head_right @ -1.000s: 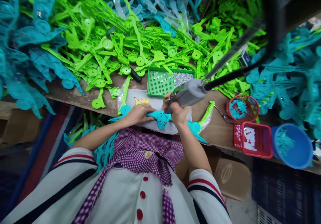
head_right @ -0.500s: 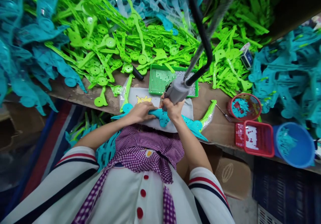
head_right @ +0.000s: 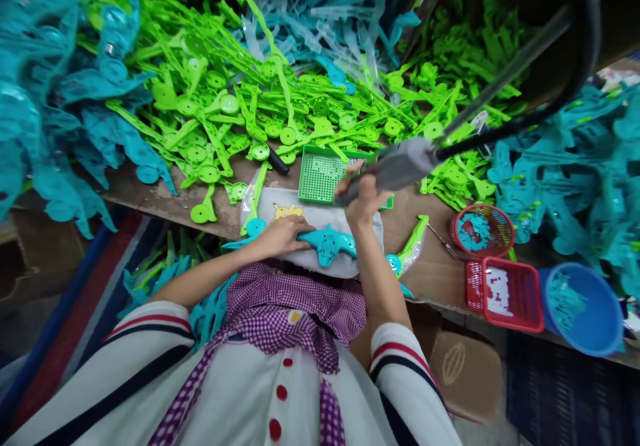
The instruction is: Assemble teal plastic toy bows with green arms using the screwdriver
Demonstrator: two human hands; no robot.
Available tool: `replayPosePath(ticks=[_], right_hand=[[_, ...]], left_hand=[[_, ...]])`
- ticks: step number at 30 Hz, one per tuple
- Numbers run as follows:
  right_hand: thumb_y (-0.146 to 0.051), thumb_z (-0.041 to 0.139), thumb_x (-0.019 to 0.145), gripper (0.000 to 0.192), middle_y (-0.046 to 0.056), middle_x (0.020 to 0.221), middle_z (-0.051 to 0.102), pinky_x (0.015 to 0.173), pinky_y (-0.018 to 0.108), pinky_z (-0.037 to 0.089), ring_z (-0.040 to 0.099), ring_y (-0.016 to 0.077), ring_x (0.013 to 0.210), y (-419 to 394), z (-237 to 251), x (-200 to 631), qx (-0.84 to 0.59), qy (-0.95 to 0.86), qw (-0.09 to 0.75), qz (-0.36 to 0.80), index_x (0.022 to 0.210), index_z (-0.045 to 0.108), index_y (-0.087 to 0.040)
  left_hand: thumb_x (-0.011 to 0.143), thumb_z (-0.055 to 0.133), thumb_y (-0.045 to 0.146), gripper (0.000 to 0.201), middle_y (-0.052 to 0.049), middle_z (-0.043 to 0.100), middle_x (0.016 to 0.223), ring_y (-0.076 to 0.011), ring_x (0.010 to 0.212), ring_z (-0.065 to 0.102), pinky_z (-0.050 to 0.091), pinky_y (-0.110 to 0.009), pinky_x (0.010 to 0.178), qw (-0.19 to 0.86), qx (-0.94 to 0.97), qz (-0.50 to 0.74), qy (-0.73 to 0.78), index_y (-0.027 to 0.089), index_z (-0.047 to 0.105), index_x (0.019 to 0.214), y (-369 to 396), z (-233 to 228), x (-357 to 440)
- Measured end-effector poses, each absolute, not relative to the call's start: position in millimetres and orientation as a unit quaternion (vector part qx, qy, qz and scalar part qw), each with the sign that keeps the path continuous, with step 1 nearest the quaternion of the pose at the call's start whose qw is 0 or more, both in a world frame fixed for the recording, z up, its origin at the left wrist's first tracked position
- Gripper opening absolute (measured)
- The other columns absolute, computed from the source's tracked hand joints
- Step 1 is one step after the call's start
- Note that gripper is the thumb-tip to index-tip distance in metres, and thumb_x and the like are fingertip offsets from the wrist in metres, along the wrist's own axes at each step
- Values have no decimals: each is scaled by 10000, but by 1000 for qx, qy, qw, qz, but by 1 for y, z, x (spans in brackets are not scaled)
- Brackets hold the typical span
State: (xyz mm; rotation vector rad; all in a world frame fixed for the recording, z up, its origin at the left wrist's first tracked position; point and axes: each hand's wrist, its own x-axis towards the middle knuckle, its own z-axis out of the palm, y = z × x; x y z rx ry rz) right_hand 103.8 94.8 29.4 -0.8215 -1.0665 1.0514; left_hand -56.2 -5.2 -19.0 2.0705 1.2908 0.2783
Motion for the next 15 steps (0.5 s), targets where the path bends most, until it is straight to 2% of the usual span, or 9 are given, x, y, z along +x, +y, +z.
replayPosePath(ticks=[3,7,15], right_hand=[[-788,496,808,557,-54,563,474,406,256,439,545,108,417,147,24,90,-400,-491,675,379,743,544,-237],[-787,496,812,567,-13,676,557,514,312,545,669,156,584,182,2,83,-414,-512,659,363,785,569,-225],[-805,474,815,604,-3,700,571,503,332,543,693,182,619,194,-23,88,-384,-541,650,371,835,607,-217]], left_hand=[[869,716,349,349,-75,698,1106,-271,1078,639,518,-378,889,335,792,96,501,255,714,1205,-5,-19,-55],[864,731,342,383,-75,701,1097,-274,1093,639,523,-392,914,338,793,83,500,249,703,1235,-3,-20,-55],[863,735,335,364,-65,698,1085,-266,1085,643,522,-384,925,337,795,85,497,246,709,1215,-3,-20,-55]])
